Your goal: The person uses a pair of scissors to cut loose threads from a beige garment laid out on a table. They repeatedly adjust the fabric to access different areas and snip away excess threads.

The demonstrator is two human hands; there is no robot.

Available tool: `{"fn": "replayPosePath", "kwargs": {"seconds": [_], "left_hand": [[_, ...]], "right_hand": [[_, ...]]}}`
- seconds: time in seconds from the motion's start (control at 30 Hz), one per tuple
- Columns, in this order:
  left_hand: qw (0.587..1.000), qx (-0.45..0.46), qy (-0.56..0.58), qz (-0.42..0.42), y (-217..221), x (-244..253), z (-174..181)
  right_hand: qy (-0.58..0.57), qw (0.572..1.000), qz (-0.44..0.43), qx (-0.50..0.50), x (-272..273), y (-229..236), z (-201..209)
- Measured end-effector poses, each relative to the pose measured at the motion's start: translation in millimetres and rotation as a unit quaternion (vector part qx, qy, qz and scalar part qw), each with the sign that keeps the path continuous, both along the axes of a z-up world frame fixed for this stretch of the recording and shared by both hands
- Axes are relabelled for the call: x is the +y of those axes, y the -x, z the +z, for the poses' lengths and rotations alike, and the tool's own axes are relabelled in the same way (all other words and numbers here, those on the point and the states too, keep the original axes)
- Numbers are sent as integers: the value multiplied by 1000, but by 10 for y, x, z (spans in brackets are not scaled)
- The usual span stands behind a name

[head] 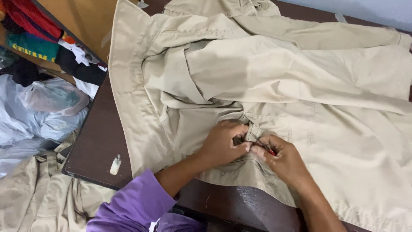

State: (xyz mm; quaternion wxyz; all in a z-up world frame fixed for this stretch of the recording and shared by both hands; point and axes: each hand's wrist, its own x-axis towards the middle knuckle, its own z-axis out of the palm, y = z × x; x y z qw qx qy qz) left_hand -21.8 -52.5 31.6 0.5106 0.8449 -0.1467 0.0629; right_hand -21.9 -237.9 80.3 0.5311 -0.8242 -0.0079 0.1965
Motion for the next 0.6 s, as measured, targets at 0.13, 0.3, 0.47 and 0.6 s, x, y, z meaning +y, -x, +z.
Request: {"fn": "replayPosePath", "kwargs": {"seconds": [0.13,0.3,0.47,0.6], "left_hand": [[994,91,31,-47,-71,107,97],[979,189,14,-70,-84,177,206],[986,113,82,-90,-4,177,199],[995,22,46,-90,-118,118,-213]], "right_hand": [[-88,990,111,-9,-101,-56,-39],[-365,394,811,232,-429,-259,-246],[-241,944,172,-144,-74,17,160],[-118,985,-59,-113,307,-11,171]]}}
